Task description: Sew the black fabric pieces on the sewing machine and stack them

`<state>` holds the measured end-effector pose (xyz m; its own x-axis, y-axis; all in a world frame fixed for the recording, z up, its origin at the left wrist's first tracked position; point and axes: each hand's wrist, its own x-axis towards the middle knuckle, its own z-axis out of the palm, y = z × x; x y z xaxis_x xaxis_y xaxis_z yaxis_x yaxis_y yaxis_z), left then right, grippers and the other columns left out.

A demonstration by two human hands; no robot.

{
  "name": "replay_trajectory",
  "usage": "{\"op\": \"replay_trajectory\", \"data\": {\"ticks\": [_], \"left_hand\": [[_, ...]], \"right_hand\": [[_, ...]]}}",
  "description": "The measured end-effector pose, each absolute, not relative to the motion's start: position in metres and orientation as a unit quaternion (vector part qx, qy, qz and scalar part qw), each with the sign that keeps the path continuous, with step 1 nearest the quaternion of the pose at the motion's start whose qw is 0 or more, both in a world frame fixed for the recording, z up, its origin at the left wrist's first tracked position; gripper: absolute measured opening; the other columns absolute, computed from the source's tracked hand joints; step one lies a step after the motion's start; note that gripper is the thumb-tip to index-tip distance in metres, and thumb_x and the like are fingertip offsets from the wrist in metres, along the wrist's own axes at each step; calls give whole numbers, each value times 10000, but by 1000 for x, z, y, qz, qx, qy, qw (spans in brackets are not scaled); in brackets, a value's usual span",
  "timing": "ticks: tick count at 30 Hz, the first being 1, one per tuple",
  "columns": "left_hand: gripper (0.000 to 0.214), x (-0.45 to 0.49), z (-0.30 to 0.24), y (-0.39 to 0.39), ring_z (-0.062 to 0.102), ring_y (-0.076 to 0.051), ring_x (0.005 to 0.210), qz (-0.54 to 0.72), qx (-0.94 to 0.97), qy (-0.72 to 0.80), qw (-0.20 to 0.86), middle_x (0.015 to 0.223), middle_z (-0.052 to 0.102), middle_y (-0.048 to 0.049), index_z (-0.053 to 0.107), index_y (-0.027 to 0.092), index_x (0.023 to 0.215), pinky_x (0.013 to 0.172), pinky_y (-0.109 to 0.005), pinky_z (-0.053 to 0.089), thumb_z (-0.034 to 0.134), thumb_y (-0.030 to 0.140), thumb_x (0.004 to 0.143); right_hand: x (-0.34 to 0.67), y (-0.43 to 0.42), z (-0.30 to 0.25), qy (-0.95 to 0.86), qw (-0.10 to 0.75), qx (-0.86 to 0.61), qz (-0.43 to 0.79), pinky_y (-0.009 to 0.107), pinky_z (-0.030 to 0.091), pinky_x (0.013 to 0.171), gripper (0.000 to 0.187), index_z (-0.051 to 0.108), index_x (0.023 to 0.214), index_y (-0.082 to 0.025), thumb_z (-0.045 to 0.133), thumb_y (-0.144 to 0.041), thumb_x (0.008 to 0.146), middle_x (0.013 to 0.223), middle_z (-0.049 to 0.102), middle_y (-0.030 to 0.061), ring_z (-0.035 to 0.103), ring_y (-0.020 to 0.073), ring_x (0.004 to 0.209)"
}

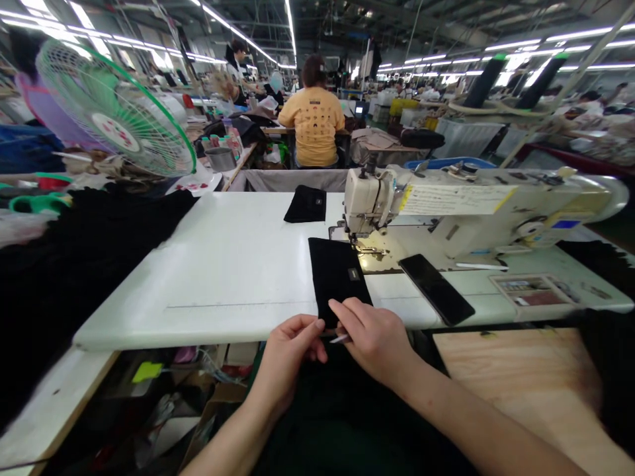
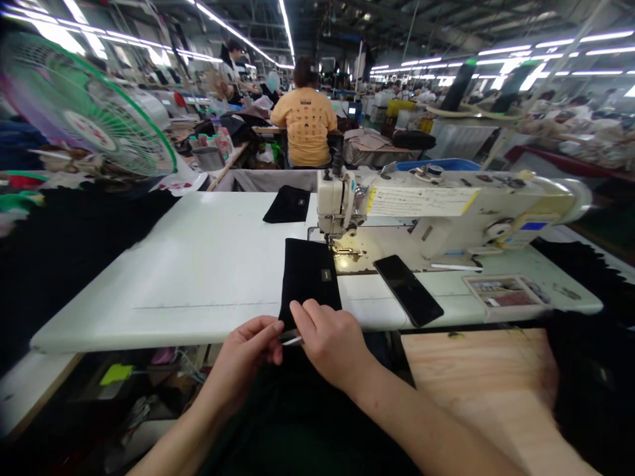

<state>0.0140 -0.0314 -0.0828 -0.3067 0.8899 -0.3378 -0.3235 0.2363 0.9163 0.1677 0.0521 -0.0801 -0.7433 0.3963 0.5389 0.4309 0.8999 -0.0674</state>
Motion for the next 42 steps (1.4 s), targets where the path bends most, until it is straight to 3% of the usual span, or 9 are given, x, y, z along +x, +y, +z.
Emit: {"op": "replay_trajectory", "data": {"ticks": [6,10,13,19,28,31,36,39,42], "left_hand": [[332,8,-96,-39,396,-44,450,562,193,606,529,563,648,-4,678,149,666,510,-174,303,787,462,663],[360,10,-114,-42,407,-55,469,549,180,629,521,626,696,-34,674,146,650,518,-187,313,799,483,637],[375,13,-125,-43,384,-58,449,534,185,645,515,558,657,-23,683,139,654,507,-194,295,792,497,635],[370,13,-129,-45,393,-69,450,531,197,658,497,513,618,-13,680,143,640,497,-196,291,777,500,655],[394,11,-128,-44,382,-78,435,512,211,673,489,495,591,-12,650,147,630,487,-214,292,746,527,662],[349,8,-124,-48,394,-96,457,520,276,718,372,527,544,21,610,172,701,503,-234,323,696,506,750],[221,22,-101,-35,573,-194,760,398,632,665,-21,856,624,-26,606,209,1006,711,-324,441,700,304,829],[251,40,-92,-11,587,-258,923,260,755,593,-104,1026,665,-74,627,194,1087,794,-388,429,682,200,842],[130,49,-94,9,576,-245,863,218,795,553,-122,931,678,-53,653,179,983,757,-389,409,650,143,858]], "right_hand": [[193,67,-91,-877,240,-415,28,289,387,563,352,626,1169,-136,602,-135,818,914,675,79,629,204,717],[202,66,-98,-728,239,-544,343,269,366,573,66,646,784,-178,585,-204,782,620,598,10,546,170,603],[201,61,-104,-648,210,-538,497,243,316,471,285,561,549,-189,509,-273,816,473,523,-6,414,109,447],[205,58,-103,-519,212,-501,660,229,132,359,246,578,663,-167,524,-383,768,659,682,39,236,44,358],[206,70,-98,-504,230,-521,650,190,152,345,235,580,698,-160,587,-380,779,559,664,36,286,41,350],[207,73,-99,-502,217,-512,662,192,143,337,222,594,678,-148,573,-342,784,523,639,25,274,36,329],[209,76,-100,-502,199,-495,680,201,128,326,270,627,710,-131,579,-383,795,490,617,15,249,38,302],[208,77,-102,-507,189,-488,685,205,127,324,292,625,713,-135,566,-407,801,490,609,8,250,42,301],[209,76,-103,-521,182,-485,679,215,135,326,310,623,722,-140,528,-416,828,496,600,5,237,51,308]]}}
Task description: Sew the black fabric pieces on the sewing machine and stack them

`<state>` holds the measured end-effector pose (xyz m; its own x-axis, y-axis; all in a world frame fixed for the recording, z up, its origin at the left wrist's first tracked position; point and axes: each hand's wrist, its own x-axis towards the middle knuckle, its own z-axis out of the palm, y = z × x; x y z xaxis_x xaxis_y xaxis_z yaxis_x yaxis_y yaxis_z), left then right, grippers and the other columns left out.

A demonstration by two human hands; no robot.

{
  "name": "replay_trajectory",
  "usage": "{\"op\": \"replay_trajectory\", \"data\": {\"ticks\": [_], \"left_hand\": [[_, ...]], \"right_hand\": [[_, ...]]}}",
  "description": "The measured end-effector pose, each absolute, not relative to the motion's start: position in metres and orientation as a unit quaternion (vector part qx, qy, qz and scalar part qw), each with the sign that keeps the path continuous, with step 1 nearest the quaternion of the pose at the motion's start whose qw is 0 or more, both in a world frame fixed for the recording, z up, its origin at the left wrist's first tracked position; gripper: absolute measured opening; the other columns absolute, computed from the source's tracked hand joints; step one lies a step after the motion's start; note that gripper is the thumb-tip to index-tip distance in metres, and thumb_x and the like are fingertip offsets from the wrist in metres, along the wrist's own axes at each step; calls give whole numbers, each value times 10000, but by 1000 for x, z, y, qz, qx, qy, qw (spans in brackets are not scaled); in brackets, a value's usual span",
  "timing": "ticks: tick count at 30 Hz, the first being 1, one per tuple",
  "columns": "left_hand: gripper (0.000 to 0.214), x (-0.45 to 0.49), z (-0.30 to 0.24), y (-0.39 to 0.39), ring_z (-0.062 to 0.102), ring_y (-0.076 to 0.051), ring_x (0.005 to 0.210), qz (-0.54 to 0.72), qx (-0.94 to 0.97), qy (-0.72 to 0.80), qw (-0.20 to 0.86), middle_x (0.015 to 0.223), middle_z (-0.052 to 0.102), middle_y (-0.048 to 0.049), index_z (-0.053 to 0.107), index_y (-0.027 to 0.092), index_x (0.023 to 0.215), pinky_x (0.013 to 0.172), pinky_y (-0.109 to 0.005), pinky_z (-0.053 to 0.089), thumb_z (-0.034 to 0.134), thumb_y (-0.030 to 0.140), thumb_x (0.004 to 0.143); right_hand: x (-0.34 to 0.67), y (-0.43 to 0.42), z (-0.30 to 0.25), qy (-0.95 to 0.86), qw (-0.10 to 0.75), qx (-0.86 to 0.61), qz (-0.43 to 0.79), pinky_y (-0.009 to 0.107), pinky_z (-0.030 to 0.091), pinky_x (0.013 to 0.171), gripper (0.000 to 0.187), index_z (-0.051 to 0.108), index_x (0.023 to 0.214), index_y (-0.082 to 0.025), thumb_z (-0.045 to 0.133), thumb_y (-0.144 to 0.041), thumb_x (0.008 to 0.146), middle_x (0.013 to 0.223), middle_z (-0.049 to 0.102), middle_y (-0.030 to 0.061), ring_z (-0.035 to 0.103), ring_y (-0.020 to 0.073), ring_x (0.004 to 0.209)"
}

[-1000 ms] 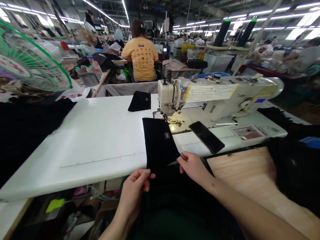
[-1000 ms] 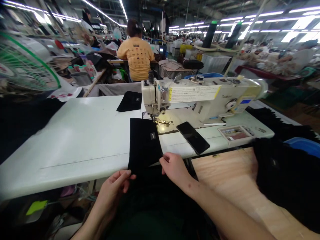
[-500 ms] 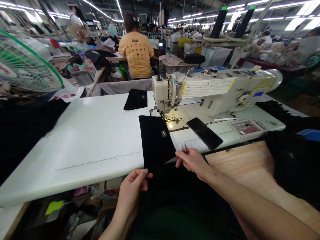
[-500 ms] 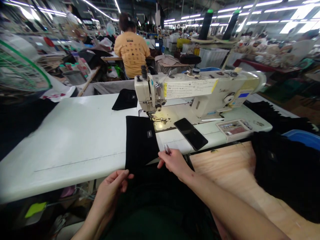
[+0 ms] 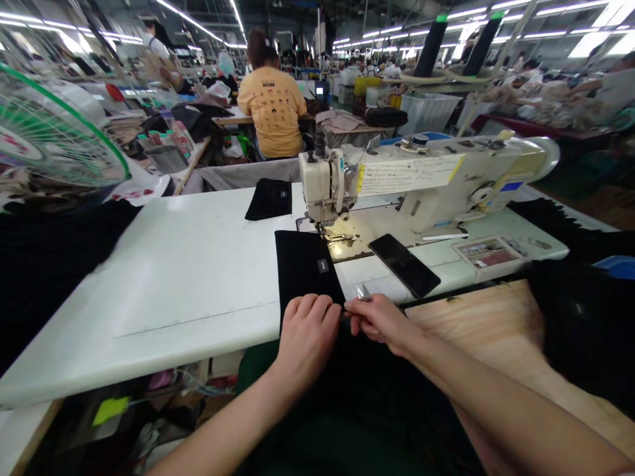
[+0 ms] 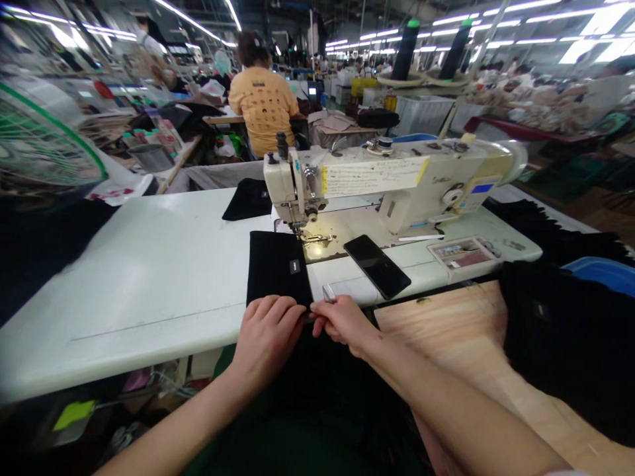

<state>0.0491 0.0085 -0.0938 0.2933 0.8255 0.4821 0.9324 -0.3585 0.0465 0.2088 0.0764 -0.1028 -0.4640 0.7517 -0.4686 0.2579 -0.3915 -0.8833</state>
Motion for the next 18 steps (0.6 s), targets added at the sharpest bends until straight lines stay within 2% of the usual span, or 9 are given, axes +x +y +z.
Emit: {"op": "replay_trajectory", "data": {"ticks": [2,4,7,9,11,13,15,18], "left_hand": [[72,49,-98,14,568,-228,820,-224,-809,-530,122,875,677,-40,657,174,937,738,-381,401,620,140,886],[83,46,-102,15,564,-215,806,-240,-808,-524,121,871,680,-38,659,168,953,731,-375,396,594,144,909],[112,43,-100,13,566,-208,811,-254,-803,-526,115,886,689,-43,665,165,971,731,-372,395,566,140,925],[127,43,-94,13,570,-211,809,-243,-802,-536,102,867,691,-43,675,173,930,736,-380,396,549,155,936],[162,42,-86,20,574,-214,799,-221,-798,-556,73,843,691,-38,688,193,910,733,-384,401,532,199,955],[184,37,-80,31,587,-227,854,-195,-795,-573,51,915,702,-44,688,211,1032,735,-381,414,517,239,970],[265,30,-77,45,583,-253,988,-168,-804,-569,53,1088,691,-65,627,217,1211,768,-383,434,514,245,973],[315,20,-80,61,548,-280,1111,-116,-829,-543,66,1244,631,-80,589,230,1267,819,-398,450,549,257,956]], "right_hand": [[212,75,-104,-533,183,-487,668,222,174,338,320,627,742,-144,507,-418,857,510,601,8,269,67,331],[218,74,-105,-586,224,-492,604,222,297,399,253,648,831,-144,544,-373,860,601,633,17,404,93,419],[227,75,-106,-800,282,-407,340,258,460,609,249,633,1091,-162,584,-229,857,937,680,65,603,160,722],[231,78,-106,-905,265,-297,148,278,473,635,244,618,1133,-165,527,-158,907,1076,659,91,629,180,804],[232,82,-106,-942,244,-224,51,278,454,591,200,633,1068,-145,470,-126,954,1063,669,95,639,176,780],[231,86,-107,-953,238,-185,5,284,436,566,198,636,1043,-130,455,-107,967,1009,687,81,640,171,746],[230,87,-107,-962,224,-158,-10,290,420,552,208,631,1050,-120,448,-83,960,987,695,74,636,166,726],[228,87,-110,-968,201,-152,-11,298,388,527,205,629,1023,-124,446,-68,950,947,687,63,614,159,681]]}}
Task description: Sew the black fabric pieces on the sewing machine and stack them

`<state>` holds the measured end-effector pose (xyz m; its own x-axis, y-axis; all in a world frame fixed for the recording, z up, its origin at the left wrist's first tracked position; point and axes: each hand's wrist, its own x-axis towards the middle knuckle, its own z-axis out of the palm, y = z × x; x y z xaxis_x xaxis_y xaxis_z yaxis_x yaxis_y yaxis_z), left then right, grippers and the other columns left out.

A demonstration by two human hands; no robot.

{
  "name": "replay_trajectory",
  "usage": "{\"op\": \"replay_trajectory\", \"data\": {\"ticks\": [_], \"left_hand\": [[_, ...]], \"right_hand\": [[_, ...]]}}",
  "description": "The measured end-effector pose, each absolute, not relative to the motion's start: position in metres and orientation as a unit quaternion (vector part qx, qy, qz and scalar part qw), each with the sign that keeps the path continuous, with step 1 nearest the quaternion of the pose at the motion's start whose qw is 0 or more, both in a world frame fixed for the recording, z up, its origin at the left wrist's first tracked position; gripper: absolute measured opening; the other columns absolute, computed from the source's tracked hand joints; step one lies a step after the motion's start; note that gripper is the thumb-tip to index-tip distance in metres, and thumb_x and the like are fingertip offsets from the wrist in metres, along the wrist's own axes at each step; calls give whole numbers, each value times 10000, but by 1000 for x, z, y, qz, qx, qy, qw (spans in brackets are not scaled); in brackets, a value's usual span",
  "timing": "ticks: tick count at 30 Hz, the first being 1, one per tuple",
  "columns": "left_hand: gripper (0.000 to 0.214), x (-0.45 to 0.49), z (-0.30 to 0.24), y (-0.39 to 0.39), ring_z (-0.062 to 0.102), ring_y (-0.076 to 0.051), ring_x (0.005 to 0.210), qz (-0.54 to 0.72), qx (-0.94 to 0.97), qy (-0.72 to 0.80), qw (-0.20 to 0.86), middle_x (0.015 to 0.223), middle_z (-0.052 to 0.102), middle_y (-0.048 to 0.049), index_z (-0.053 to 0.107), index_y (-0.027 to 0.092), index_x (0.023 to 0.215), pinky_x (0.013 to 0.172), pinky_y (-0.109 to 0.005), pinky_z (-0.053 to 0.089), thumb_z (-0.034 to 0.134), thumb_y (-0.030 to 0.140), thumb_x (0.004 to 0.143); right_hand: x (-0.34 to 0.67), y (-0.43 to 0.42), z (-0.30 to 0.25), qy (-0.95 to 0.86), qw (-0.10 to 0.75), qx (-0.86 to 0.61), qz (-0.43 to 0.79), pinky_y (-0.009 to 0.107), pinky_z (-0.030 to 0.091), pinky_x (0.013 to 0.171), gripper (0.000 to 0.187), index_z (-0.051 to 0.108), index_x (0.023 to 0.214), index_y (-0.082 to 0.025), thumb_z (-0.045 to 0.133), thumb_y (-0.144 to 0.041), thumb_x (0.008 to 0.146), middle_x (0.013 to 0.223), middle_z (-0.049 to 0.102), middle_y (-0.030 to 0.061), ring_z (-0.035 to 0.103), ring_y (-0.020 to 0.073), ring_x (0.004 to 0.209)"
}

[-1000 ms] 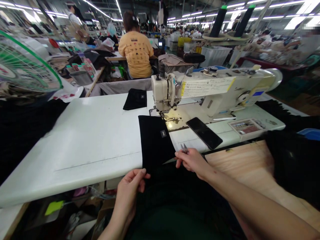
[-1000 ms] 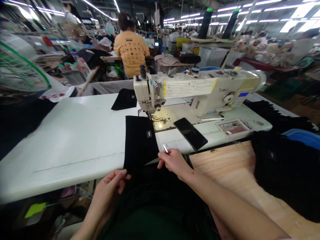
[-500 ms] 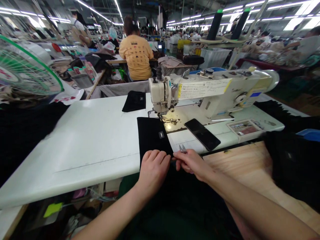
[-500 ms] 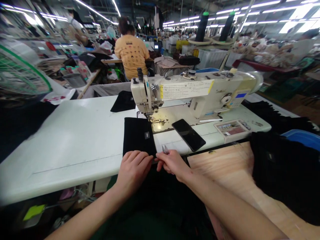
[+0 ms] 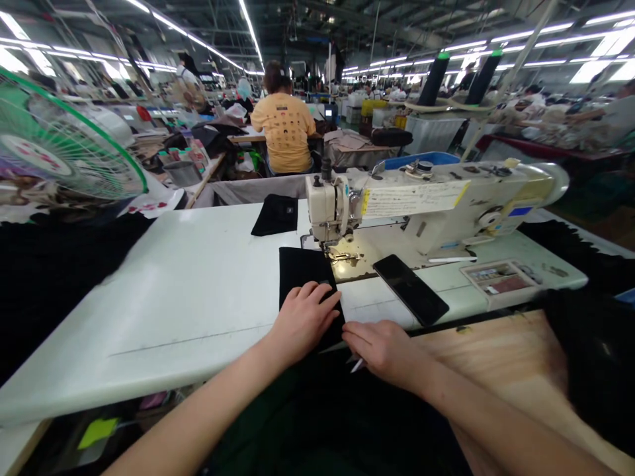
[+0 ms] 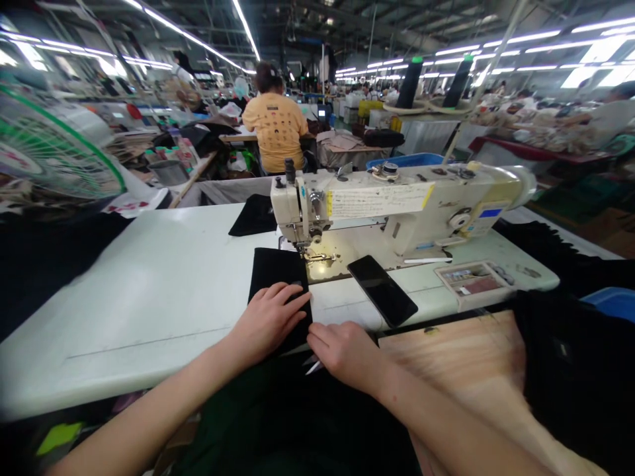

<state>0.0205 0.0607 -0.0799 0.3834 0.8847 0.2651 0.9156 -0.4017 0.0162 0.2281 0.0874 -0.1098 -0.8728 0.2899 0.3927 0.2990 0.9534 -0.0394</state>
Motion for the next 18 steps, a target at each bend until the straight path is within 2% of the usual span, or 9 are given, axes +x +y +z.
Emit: {"op": "replay_trajectory", "data": {"ticks": [5,10,18], "left_hand": [[326,15,-85,70,533,-283,1136,-69,-837,-541,49,1287,597,-78,571,242,1286,839,-413,465,510,297,971],[330,7,-85,85,503,-292,1183,-76,-835,-543,41,1331,572,-77,567,245,1295,893,-432,461,482,314,984],[386,-7,-86,109,494,-312,1229,-83,-836,-542,23,1376,547,-108,555,217,1329,957,-485,467,538,334,961]], "right_hand": [[225,92,-112,-968,193,-163,0,314,348,504,191,621,906,-156,448,-81,938,851,657,32,578,164,624],[218,109,-109,-967,177,-180,36,292,394,560,167,627,977,-145,473,-98,931,916,669,49,614,166,711],[206,134,-101,-964,122,-224,72,299,456,624,170,641,1000,-153,535,-103,877,1009,672,47,634,176,762]]}}
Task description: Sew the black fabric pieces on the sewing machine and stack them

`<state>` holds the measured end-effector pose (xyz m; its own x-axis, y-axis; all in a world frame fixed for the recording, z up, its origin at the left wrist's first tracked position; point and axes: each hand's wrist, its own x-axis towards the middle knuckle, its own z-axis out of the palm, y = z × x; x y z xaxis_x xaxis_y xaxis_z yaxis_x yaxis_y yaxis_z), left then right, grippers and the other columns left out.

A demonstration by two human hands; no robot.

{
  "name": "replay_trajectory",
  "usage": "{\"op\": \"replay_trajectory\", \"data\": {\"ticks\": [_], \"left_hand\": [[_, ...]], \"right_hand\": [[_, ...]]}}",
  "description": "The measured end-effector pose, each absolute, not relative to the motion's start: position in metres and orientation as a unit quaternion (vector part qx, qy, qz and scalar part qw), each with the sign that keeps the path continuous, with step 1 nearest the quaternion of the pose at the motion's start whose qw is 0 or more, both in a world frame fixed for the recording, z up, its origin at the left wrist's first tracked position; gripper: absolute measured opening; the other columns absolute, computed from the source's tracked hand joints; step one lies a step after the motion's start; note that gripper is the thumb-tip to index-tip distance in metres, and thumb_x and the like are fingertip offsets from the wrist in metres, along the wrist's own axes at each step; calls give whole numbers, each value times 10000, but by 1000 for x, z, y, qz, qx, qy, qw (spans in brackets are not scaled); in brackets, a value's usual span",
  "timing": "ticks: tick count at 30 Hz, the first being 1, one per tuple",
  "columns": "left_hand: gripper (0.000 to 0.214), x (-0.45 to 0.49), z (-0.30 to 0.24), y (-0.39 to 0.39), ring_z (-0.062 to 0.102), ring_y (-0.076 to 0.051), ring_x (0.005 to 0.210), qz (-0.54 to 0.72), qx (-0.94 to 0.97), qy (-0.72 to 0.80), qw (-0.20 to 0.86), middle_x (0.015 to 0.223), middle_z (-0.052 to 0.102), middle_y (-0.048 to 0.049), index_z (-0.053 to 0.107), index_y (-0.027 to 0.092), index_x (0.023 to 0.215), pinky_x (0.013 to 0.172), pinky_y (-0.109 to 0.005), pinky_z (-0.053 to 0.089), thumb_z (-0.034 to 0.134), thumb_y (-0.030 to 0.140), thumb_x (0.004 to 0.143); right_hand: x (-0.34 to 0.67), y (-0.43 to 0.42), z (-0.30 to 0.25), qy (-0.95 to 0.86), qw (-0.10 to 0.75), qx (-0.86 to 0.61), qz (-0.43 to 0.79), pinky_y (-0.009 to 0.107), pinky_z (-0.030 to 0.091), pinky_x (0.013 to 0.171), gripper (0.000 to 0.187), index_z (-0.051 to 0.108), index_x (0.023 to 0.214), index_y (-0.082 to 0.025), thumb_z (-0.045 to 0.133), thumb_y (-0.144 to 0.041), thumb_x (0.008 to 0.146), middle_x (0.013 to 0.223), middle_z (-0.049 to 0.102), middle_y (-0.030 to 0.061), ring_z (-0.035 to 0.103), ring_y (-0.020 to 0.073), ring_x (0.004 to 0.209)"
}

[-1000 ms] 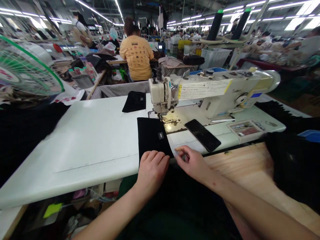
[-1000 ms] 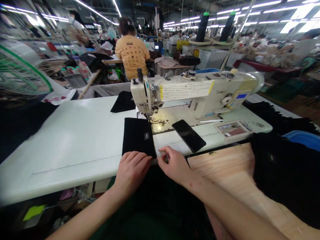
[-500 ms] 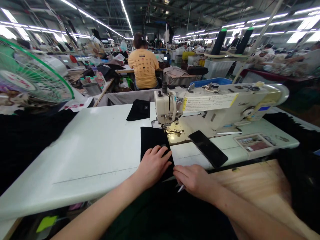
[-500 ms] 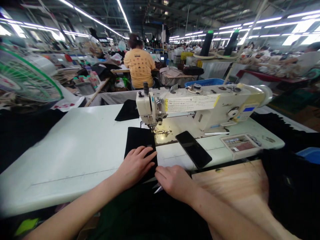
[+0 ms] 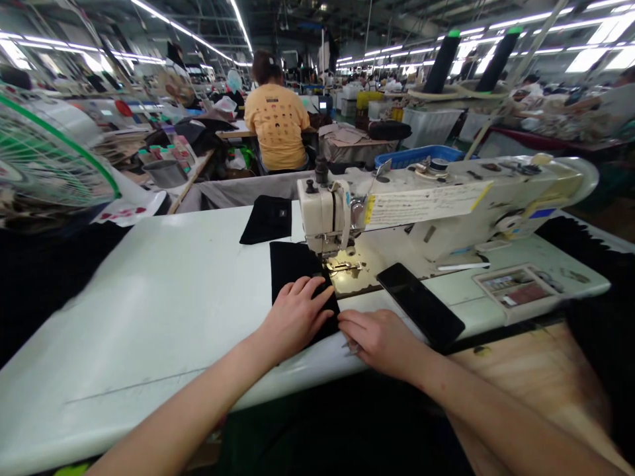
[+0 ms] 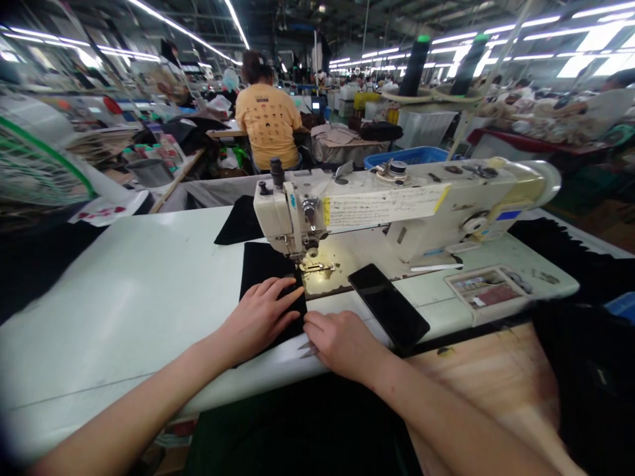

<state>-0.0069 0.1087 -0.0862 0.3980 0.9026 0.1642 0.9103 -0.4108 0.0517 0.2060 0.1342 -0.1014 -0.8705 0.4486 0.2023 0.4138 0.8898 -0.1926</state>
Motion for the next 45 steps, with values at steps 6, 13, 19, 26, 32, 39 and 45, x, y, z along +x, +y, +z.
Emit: {"op": "replay_trajectory", "data": {"ticks": [6,13,19,26,32,39,45], "left_hand": [[272,-2,-84,92,583,-268,1092,-97,-854,-512,-16,1153,668,-79,658,180,1143,913,-457,498,446,268,996],[261,-12,-91,104,595,-277,1101,-109,-864,-491,20,1166,673,-85,649,162,1156,915,-463,511,492,269,978],[287,-25,-91,126,591,-264,1115,-100,-872,-478,19,1195,655,-102,637,150,1193,923,-430,532,480,274,986],[299,-37,-90,151,598,-249,1092,-110,-875,-472,7,1156,656,-110,662,131,1144,918,-404,544,432,257,1000],[311,-44,-86,169,594,-236,1089,-108,-875,-472,-1,1148,649,-113,672,146,1121,949,-398,527,406,256,1003],[324,-44,-87,171,580,-237,1091,-114,-864,-491,21,1167,634,-119,641,148,1186,948,-400,516,403,264,999],[346,-43,-95,167,574,-235,1104,-131,-856,-499,35,1198,634,-120,632,149,1205,952,-394,498,377,281,1011]], "right_hand": [[198,149,-98,-961,115,-243,73,311,509,730,248,642,1123,-129,523,-124,906,1149,671,97,664,194,865],[187,165,-95,-955,102,-270,66,318,519,722,292,651,1160,-137,523,-126,898,1288,641,70,674,211,910],[177,175,-88,-939,75,-329,66,283,476,669,271,646,1189,-203,515,-211,952,1199,637,55,655,178,828],[164,186,-82,-932,54,-357,27,307,457,613,250,650,1127,-209,444,-264,998,1071,639,53,647,199,768],[160,190,-82,-929,56,-364,26,309,476,640,245,646,1148,-211,463,-255,991,1106,640,65,657,201,781],[173,165,-78,-929,45,-364,42,312,490,634,234,627,1158,-187,522,-205,949,1123,615,81,653,195,769],[180,141,-95,-920,67,-381,58,290,488,615,349,575,1257,-183,537,-146,912,1171,601,79,662,178,765]]}}
